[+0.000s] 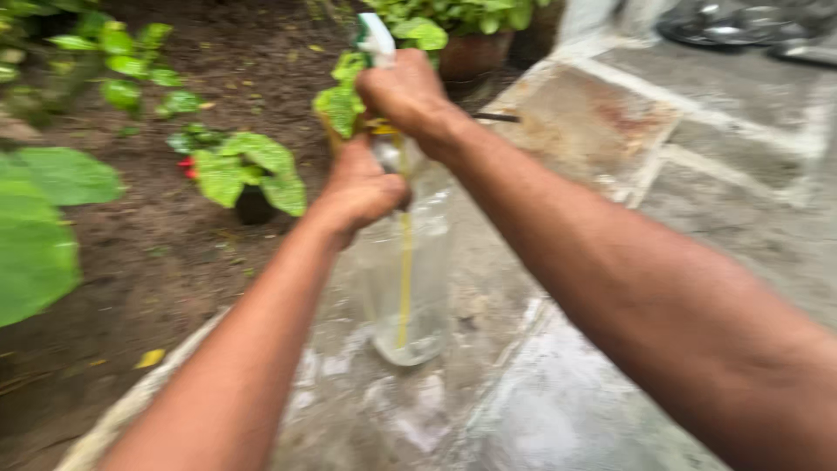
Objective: The person assembles a spray bottle by inserting the tube and screwing the spray nozzle head onto the plastic water bottle by hand.
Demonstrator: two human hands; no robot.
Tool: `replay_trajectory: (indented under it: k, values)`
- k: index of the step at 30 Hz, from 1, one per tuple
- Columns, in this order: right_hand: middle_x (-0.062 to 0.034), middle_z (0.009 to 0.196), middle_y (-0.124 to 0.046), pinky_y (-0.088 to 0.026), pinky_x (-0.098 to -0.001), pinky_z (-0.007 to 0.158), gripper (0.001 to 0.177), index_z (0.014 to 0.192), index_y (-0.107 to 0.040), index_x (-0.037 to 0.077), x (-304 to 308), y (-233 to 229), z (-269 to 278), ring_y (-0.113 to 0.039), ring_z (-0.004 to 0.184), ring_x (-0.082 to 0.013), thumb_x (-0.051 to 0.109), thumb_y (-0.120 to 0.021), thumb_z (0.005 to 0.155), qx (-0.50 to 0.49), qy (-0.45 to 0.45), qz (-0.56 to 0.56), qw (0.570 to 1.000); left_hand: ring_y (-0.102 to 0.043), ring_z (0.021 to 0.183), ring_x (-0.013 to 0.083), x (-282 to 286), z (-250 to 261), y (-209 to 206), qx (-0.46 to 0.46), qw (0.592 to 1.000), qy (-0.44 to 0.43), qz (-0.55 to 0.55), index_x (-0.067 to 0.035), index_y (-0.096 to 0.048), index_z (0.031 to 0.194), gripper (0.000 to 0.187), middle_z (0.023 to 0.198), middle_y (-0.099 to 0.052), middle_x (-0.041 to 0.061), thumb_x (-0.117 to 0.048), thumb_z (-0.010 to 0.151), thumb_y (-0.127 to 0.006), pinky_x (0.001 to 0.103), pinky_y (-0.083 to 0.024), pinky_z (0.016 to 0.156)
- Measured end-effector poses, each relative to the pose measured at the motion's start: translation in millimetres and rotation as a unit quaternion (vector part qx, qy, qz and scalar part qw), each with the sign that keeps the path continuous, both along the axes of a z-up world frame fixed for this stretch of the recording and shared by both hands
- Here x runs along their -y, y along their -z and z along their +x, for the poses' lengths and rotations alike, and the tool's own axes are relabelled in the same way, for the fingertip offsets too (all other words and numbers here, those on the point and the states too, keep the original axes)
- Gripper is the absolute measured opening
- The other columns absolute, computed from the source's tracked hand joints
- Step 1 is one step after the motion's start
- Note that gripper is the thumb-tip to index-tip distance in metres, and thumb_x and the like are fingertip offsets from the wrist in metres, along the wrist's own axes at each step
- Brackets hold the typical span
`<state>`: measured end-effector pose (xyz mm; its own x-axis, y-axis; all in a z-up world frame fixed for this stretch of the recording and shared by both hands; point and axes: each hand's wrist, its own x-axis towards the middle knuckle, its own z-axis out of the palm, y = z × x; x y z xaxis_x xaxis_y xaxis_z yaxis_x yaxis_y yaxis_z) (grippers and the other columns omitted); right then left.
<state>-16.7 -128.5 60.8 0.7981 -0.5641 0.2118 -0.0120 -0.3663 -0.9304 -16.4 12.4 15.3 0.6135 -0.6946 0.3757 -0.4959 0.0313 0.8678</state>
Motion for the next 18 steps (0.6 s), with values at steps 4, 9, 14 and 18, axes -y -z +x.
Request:
replay_trajectory:
  k: [4,9,14,18]
  values:
    - [-0.0077,0.071,-0.069,-0.051,-0.0371,0.062,0.017,0.08,-0.07,0.002,-1,3,-6,-0.062,0.065,-0.0181,0.016,-0.064,0.071,0.042,0.0,-0.052,0.998,-0.07,0.086,0.0246,-4,-4,-9,-0.07,0.987,-0.031,0.145,-0.006,-0.052,0.141,0.085,0.099,-0.071,0.012,-0.002,0.059,-0.073,0.038,-0.058,0.072]
    - [-0.0052,0.069,-0.07,-0.054,-0.0348,0.063,0.018,0.08,-0.071,0.005,-14,-11,-16,-0.068,0.063,-0.0165,0.016,-0.062,0.07,-0.021,0.037,-0.039,0.998,-0.07,0.084,0.025,-7,-13,-18,-0.079,0.988,-0.049,0.121,-0.012,-0.039,0.15,0.102,0.1,-0.069,0.009,0.0,0.055,-0.073,0.038,-0.058,0.071]
    - [-0.0035,0.074,-0.065,-0.051,-0.0334,0.067,0.017,0.083,-0.069,0.008,-18,-12,-19,-0.061,0.069,-0.0143,0.015,-0.065,0.068,0.036,-0.046,-0.045,0.997,-0.07,0.094,0.0267,-11,-14,-25,-0.115,0.983,-0.034,0.142,-0.013,-0.037,0.152,0.106,0.106,-0.07,0.011,0.001,0.053,-0.071,0.039,-0.059,0.081]
    - [-0.0072,0.076,-0.066,-0.051,-0.0358,0.068,0.016,0.078,-0.067,0.002,-11,-12,-15,-0.062,0.071,-0.0178,0.016,-0.065,0.071,-0.068,0.001,-0.056,0.996,-0.069,0.101,0.025,-9,-20,-26,-0.06,0.978,-0.089,0.181,-0.013,-0.034,0.152,0.106,0.112,-0.068,0.009,-0.001,0.055,-0.076,0.036,-0.058,0.09]
